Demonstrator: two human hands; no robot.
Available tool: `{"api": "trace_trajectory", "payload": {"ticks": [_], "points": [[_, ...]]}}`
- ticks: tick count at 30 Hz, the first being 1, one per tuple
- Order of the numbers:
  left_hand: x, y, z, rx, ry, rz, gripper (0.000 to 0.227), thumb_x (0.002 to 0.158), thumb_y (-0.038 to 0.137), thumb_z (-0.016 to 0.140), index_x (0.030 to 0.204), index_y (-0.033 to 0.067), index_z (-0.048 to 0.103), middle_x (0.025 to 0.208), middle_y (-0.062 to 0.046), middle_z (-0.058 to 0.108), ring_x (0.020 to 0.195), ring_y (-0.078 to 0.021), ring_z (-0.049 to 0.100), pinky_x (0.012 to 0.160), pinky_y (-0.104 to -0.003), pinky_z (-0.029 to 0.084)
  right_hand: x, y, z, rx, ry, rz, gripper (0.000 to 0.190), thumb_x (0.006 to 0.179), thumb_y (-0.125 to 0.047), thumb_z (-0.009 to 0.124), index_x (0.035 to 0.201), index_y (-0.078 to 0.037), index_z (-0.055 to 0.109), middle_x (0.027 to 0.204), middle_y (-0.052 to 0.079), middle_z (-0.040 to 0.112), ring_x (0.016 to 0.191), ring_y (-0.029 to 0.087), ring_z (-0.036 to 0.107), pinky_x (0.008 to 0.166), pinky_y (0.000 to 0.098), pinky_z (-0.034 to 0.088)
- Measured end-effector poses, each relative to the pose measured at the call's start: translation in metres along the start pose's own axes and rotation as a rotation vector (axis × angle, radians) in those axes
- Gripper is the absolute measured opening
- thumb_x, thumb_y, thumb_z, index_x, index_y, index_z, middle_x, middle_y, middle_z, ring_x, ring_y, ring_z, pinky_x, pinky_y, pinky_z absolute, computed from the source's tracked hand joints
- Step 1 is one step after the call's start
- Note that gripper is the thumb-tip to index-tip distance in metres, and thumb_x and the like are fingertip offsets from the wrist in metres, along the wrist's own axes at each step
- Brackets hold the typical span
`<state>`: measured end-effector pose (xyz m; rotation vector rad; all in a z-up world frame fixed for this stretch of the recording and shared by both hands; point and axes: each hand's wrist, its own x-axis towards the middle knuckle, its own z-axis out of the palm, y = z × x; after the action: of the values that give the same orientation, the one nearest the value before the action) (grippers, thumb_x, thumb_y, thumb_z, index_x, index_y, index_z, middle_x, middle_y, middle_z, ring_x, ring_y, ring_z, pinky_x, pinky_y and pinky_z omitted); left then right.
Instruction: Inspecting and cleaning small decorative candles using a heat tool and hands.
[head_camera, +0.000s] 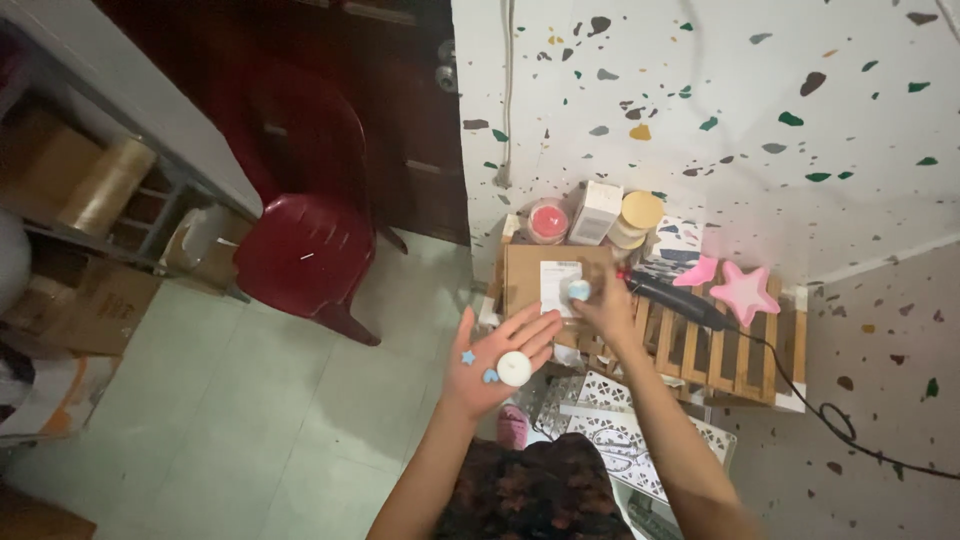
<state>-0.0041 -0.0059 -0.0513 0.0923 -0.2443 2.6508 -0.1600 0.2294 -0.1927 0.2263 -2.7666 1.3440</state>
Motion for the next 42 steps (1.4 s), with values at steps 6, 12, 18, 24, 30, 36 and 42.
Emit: {"api": "trace_trajectory", "payload": {"ticks": [6, 12, 18, 24, 30, 36, 42], "points": [[0.002, 0.004, -0.001, 0.022, -0.027, 0.076, 0.102, 0.101, 0.07, 0.037, 0.166, -0.0018, 0.005, 0.171, -0.028, 0.008, 0.16, -0.0351, 0.01, 0.129, -0.047, 0.017, 0.001, -0.021, 0.009, -0.226, 0.188, -0.378, 0.078, 0.07, -0.014, 0.086, 0.141, -0.01, 0.056, 0.138, 0.032, 0.059, 0.113, 0.044, 0.064, 0.09, 0.0452, 0.056], [0.009, 0.004, -0.004, 0.047, -0.017, 0.214, 0.1, 0.1, 0.069, 0.039, 0.167, 0.0014, 0.005, 0.174, -0.022, 0.01, 0.161, -0.0317, 0.01, 0.129, -0.044, 0.015, -0.04, 0.03, 0.023, 0.041, 0.345, -0.071, 0.046, 0.086, -0.011, 0.077, 0.129, -0.002, 0.062, 0.114, 0.016, 0.071, 0.105, 0.028, 0.067, 0.091, 0.042, 0.054], [0.024, -0.002, -0.014, 0.079, 0.006, 0.206, 0.099, 0.1, 0.07, 0.034, 0.166, 0.0006, 0.007, 0.173, -0.023, 0.011, 0.16, -0.0323, 0.012, 0.128, -0.043, 0.016, -0.148, -0.156, -0.04, 0.47, 0.062, -0.147, 0.062, 0.078, -0.013, 0.083, 0.135, -0.006, 0.057, 0.121, 0.007, 0.068, 0.094, 0.015, 0.063, 0.078, 0.0273, 0.054], [0.035, -0.019, -0.017, 0.096, -0.137, 0.028, 0.101, 0.101, 0.075, 0.026, 0.166, -0.0004, 0.01, 0.172, -0.024, 0.015, 0.159, -0.0341, 0.019, 0.128, -0.047, 0.02, -0.143, -0.166, -0.046, 0.247, 0.084, -0.174, 0.078, 0.072, -0.018, 0.092, 0.138, -0.005, 0.051, 0.116, 0.01, 0.073, 0.092, 0.02, 0.066, 0.08, 0.0327, 0.053], [0.032, -0.019, -0.025, 0.399, -0.097, -0.017, 0.099, 0.109, 0.071, 0.021, 0.167, -0.0091, 0.018, 0.166, -0.026, 0.032, 0.155, -0.0348, 0.03, 0.13, -0.045, 0.023, -0.126, -0.148, -0.06, 0.177, 0.154, -0.236, 0.081, 0.072, -0.018, 0.089, 0.14, -0.003, 0.048, 0.126, 0.014, 0.068, 0.11, 0.022, 0.068, 0.092, 0.0351, 0.054], [0.041, -0.009, -0.026, 0.13, -0.003, -0.122, 0.099, 0.107, 0.071, 0.027, 0.163, -0.0101, 0.018, 0.165, -0.028, 0.031, 0.155, -0.0356, 0.028, 0.13, -0.046, 0.021, -0.099, -0.155, -0.079, 0.25, 0.097, -0.197, 0.082, 0.073, -0.018, 0.088, 0.141, -0.001, 0.046, 0.136, 0.012, 0.067, 0.097, 0.019, 0.066, 0.077, 0.031, 0.05], [0.033, -0.01, -0.004, -0.014, 0.085, -0.037, 0.102, 0.101, 0.069, 0.037, 0.161, -0.01, 0.013, 0.168, -0.03, 0.018, 0.159, -0.036, 0.018, 0.129, -0.045, 0.018, -0.041, 0.089, -0.048, 0.825, 0.815, 0.754, 0.01, 0.093, -0.015, 0.069, 0.096, -0.007, 0.064, 0.087, 0.007, 0.065, 0.071, 0.02, 0.06, 0.058, 0.0378, 0.046]]}}
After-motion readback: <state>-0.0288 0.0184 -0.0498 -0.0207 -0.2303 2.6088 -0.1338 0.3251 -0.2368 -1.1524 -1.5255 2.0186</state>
